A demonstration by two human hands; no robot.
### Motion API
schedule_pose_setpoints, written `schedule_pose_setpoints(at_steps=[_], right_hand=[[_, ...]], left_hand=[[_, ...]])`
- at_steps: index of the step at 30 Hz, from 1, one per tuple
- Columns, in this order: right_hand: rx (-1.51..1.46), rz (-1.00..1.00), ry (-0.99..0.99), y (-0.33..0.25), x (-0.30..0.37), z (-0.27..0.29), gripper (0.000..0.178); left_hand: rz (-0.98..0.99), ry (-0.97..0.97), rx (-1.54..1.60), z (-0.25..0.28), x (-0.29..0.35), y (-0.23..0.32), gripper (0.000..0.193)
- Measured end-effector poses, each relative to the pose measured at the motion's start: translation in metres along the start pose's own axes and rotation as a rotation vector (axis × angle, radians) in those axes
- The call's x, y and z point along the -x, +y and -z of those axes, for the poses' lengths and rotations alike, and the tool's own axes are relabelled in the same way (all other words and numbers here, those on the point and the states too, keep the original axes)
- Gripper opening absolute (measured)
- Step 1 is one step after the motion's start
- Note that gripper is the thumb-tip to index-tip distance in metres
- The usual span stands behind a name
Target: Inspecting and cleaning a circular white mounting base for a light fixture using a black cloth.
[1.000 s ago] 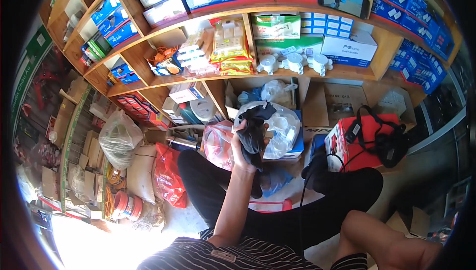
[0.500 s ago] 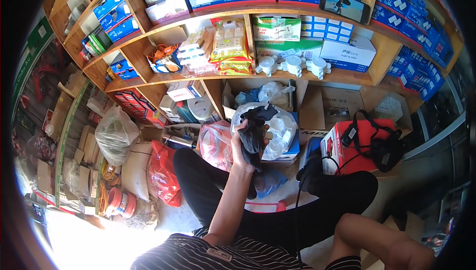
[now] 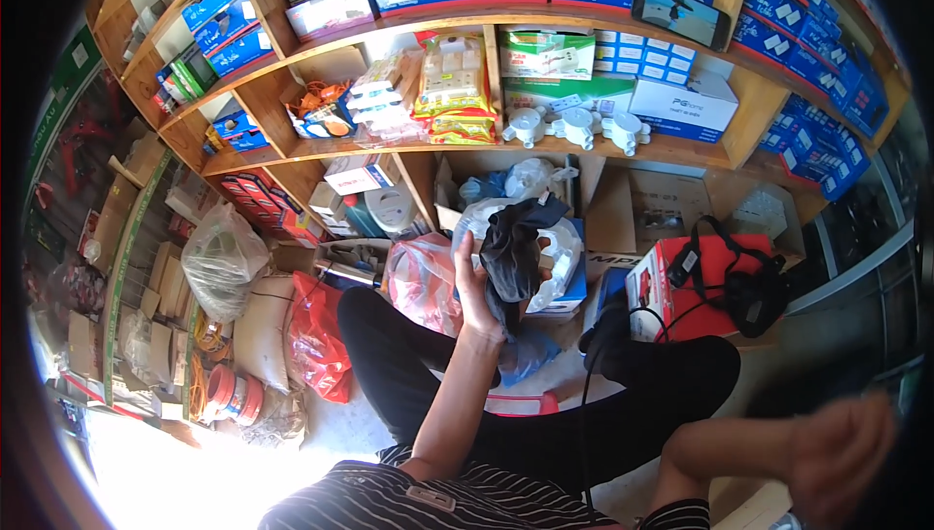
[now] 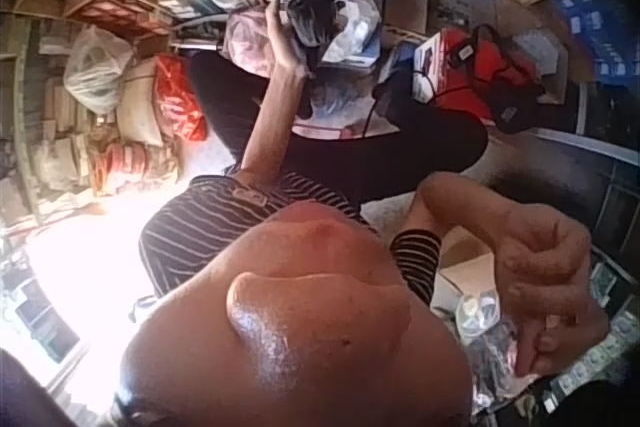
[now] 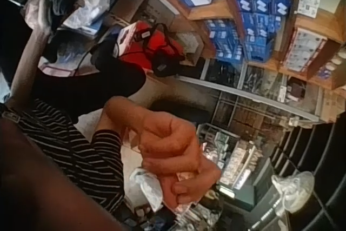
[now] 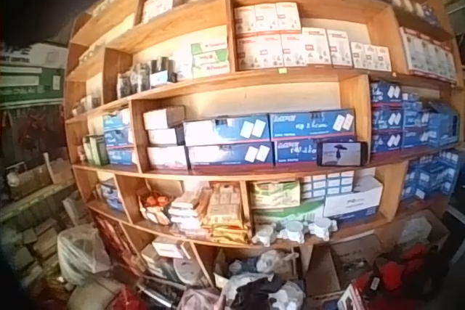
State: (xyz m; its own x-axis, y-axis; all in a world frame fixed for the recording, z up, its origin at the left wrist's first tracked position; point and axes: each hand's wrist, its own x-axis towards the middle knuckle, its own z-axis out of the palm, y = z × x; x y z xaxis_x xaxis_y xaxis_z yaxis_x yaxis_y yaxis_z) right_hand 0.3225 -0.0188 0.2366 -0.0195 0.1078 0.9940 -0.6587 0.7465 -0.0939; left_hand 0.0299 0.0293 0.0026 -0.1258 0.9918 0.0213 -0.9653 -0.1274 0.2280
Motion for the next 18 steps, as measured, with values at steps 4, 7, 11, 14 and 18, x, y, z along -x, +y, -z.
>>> schedule_pose_setpoints(at_steps=[4, 7, 11, 14, 18], right_hand=[[0.811, -0.295, -0.051, 0.057, 0.048, 0.009, 0.021], [0.723, -0.568, -0.15, 0.128, 0.125, -0.012, 0.014], [0.865, -0.737, -0.264, 0.157, 0.17, -0.048, 0.041], [0.845, -0.788, -0.287, 0.165, 0.19, -0.049, 0.052], [0.805, -0.807, -0.205, 0.167, 0.196, -0.052, 0.037]], left_hand=[[0.028, -0.04, -0.071, -0.02, 0.003, -0.012, 0.077], [0.018, -0.107, -0.273, -0.034, 0.008, -0.014, 0.067], [-0.073, -0.136, -0.675, -0.046, 0.013, -0.023, 0.063], [-0.115, -0.044, -0.675, -0.044, 0.017, -0.018, 0.063], [-0.148, -0.113, -0.734, -0.039, 0.014, -0.016, 0.068]])
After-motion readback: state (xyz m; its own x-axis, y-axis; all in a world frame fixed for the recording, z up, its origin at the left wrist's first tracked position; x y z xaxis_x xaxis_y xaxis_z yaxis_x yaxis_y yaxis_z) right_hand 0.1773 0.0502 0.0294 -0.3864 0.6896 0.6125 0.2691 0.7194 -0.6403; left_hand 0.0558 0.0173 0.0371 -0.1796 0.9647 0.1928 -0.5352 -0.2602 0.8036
